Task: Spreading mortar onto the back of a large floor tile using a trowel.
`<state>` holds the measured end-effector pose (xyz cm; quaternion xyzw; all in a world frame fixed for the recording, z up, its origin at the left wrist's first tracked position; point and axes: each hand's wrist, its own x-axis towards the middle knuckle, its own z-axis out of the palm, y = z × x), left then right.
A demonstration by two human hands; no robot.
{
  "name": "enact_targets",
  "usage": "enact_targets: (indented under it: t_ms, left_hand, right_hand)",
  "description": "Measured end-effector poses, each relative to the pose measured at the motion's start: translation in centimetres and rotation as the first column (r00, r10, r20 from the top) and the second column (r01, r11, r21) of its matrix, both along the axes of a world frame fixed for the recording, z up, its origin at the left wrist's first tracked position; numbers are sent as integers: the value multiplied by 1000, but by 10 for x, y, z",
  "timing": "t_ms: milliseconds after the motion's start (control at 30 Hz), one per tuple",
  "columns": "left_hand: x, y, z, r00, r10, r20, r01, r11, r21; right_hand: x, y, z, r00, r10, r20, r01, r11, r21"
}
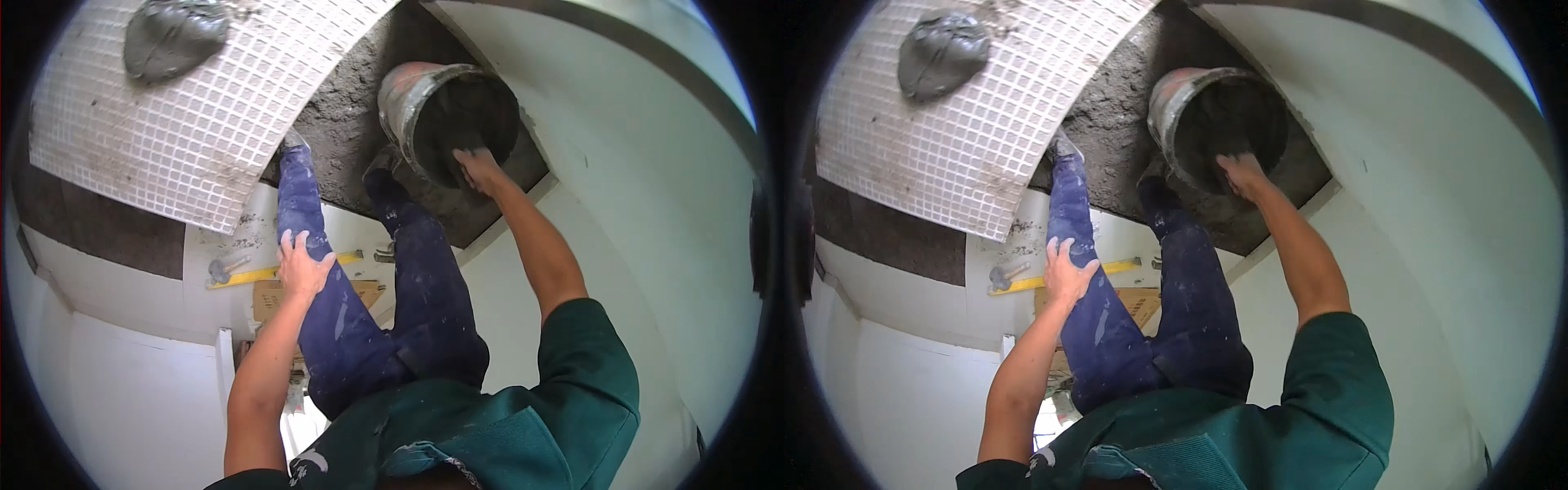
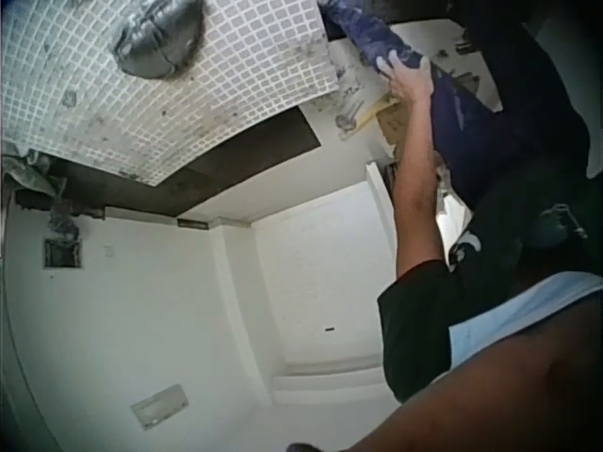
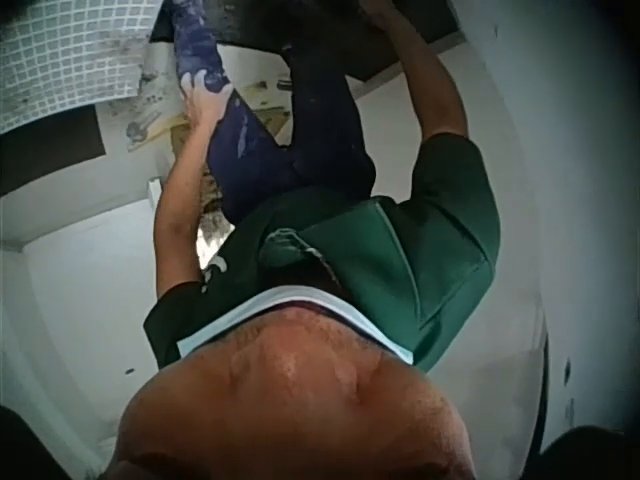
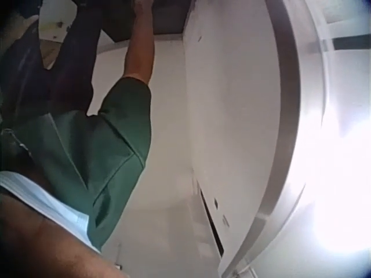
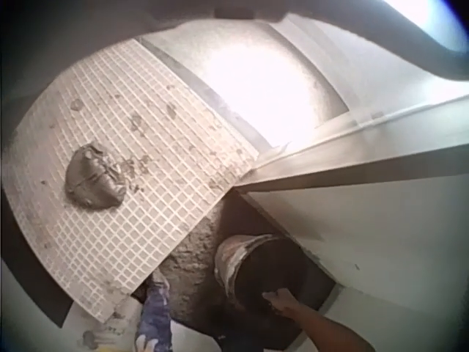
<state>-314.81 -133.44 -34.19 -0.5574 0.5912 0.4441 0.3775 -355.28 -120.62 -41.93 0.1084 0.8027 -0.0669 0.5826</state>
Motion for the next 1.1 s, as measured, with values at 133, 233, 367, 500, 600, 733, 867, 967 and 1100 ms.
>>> enact_targets:
  t_ms: [133,233,367,500,600,733,867,967,1100]
  left_hand:
    - [-13,17,-6,998,-50,-31,48,997,-63]
    - [-23,25,-10,995,-93,27,95,992,-81]
    - [-29,41,-7,989,-134,67,139,987,-84]
    - [-43,49,-9,982,-162,98,170,982,-79]
    - [-44,53,-9,976,-190,109,198,978,-67]
    - [-46,48,-7,971,-210,113,217,975,-52]
    - [-37,33,-1,978,-186,99,193,979,-68]
    - [-17,17,6,989,-131,63,135,989,-66]
    - [-16,-2,6,999,-46,6,46,999,-21]
  right_hand:
    - [-19,-28,-60,958,279,-69,-287,939,-191]
    - [-34,-22,-68,947,322,-17,-307,886,-348]
    - [-37,22,-63,844,469,-261,-535,703,-468]
    - [-49,30,-50,892,426,-149,-437,732,-523]
    - [-56,39,-36,866,466,-181,-483,688,-542]
    - [-60,39,-10,864,465,-194,-488,675,-553]
    - [-57,18,24,840,472,-267,-530,609,-590]
    - [-40,-23,64,800,538,-267,-572,546,-612]
    - [-11,-82,100,769,580,-267,-587,477,-653]
